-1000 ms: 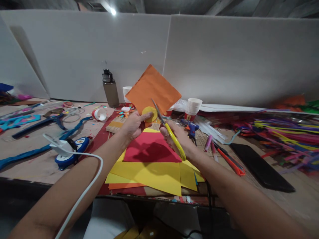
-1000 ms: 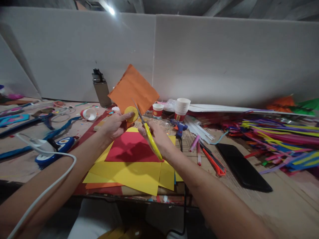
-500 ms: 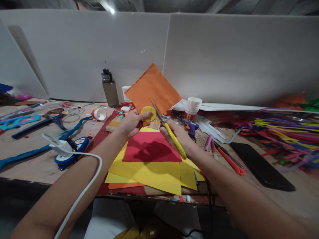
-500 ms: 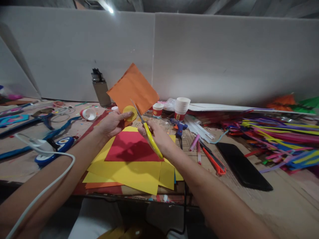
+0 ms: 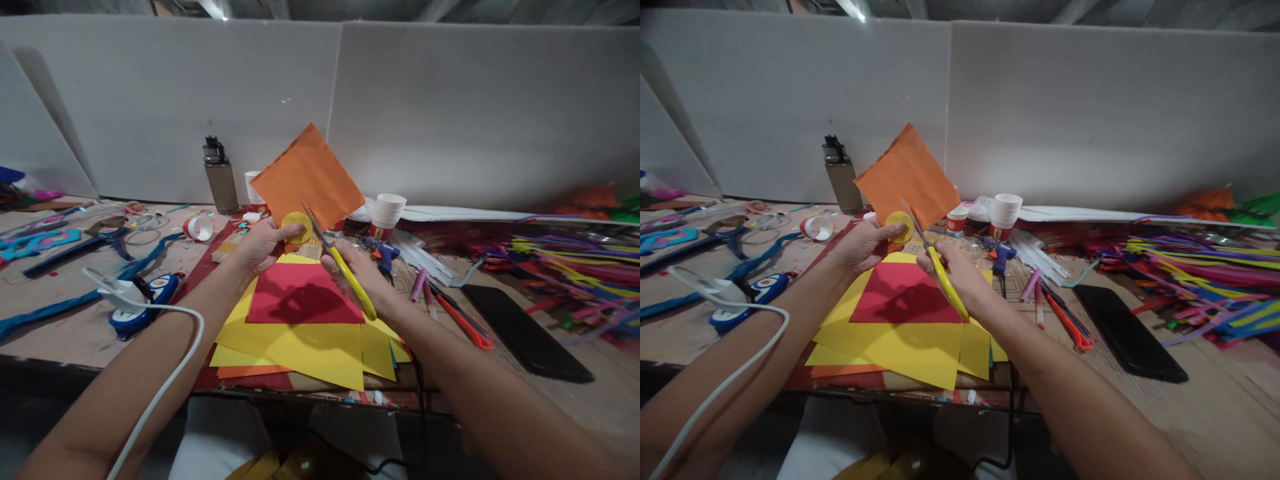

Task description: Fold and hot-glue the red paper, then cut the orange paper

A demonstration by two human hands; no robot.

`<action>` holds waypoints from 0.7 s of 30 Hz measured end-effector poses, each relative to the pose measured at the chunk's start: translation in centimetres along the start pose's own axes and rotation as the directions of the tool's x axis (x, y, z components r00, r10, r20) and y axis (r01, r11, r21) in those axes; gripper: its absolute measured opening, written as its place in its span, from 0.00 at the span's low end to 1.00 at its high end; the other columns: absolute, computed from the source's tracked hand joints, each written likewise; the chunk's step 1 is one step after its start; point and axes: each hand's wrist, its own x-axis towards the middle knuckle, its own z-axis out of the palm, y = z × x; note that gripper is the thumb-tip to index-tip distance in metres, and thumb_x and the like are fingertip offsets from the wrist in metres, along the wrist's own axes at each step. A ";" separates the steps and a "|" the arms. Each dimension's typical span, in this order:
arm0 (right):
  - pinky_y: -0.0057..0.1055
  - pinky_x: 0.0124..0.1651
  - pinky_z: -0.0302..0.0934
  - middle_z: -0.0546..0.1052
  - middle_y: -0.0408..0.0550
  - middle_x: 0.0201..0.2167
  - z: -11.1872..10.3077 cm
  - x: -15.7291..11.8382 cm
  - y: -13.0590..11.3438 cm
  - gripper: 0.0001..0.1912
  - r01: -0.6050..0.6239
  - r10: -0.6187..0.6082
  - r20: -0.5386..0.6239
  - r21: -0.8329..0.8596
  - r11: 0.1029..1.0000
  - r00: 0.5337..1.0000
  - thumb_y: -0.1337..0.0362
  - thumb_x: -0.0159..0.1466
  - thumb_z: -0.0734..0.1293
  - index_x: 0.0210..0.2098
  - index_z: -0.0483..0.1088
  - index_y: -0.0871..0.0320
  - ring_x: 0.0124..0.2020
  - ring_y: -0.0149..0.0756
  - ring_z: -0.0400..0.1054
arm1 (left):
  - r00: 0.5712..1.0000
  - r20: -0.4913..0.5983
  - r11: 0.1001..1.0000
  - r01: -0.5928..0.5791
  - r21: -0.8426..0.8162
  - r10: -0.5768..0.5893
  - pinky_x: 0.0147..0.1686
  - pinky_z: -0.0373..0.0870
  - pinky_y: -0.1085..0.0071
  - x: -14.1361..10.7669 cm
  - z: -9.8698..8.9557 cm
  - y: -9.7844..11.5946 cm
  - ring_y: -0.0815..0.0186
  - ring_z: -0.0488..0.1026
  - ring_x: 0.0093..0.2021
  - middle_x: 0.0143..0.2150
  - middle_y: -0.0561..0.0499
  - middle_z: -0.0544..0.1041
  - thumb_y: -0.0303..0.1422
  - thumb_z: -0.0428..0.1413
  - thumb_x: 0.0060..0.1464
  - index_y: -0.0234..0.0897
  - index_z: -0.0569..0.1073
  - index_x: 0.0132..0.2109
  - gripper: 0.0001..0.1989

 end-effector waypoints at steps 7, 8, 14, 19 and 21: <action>0.30 0.27 0.51 0.64 0.41 0.24 -0.1 0.1 -0.1 0.20 -0.006 0.007 0.007 -0.044 0.999 1.000 0.45 0.64 0.59 0.29 0.60 0.55 0.25 0.32 0.59 | 1.000 -0.010 1.000 0.003 0.011 -0.003 0.42 0.74 0.67 0.1 0.0 0.0 0.62 0.78 0.39 0.35 0.46 0.80 0.25 0.66 0.41 0.32 0.76 0.37 0.13; 0.30 0.27 0.52 0.64 0.41 0.24 -0.1 0.1 -0.1 0.20 -0.004 0.004 0.008 -0.047 0.999 1.000 0.45 0.64 0.59 0.29 0.60 0.55 0.25 0.32 0.59 | 1.000 -0.007 1.000 0.002 0.011 -0.002 0.41 0.74 0.67 0.1 0.1 0.0 0.62 0.78 0.40 0.35 0.47 0.80 0.25 0.66 0.41 0.32 0.75 0.36 0.12; 0.33 0.32 0.54 0.66 0.42 0.25 -0.1 0.0 0.2 0.19 0.049 -0.049 -0.003 -0.066 0.997 0.999 0.46 0.66 0.58 0.31 0.60 0.54 0.28 0.33 0.60 | 1.000 -0.013 1.000 -0.009 0.017 0.010 0.39 0.74 0.71 -0.1 0.5 -0.5 0.63 0.77 0.41 0.34 0.49 0.80 0.25 0.68 0.37 0.34 0.75 0.35 0.15; 0.31 0.28 0.53 0.65 0.41 0.24 0.1 -0.1 0.7 0.20 0.008 -0.007 0.018 -0.019 1.000 1.000 0.44 0.65 0.58 0.32 0.60 0.54 0.25 0.32 0.58 | 1.000 -0.013 1.000 -0.004 0.022 0.004 0.38 0.73 0.71 -0.2 0.7 -0.5 0.63 0.78 0.39 0.33 0.50 0.80 0.25 0.69 0.36 0.34 0.74 0.36 0.17; 0.30 0.27 0.52 0.65 0.41 0.23 0.2 -0.1 0.8 0.20 -0.006 0.006 0.023 0.003 1.000 1.000 0.43 0.65 0.58 0.32 0.59 0.54 0.24 0.31 0.57 | 1.000 -0.015 1.000 0.000 0.018 0.000 0.39 0.73 0.71 -0.3 0.8 -0.4 0.63 0.78 0.40 0.33 0.50 0.79 0.24 0.69 0.35 0.34 0.74 0.36 0.18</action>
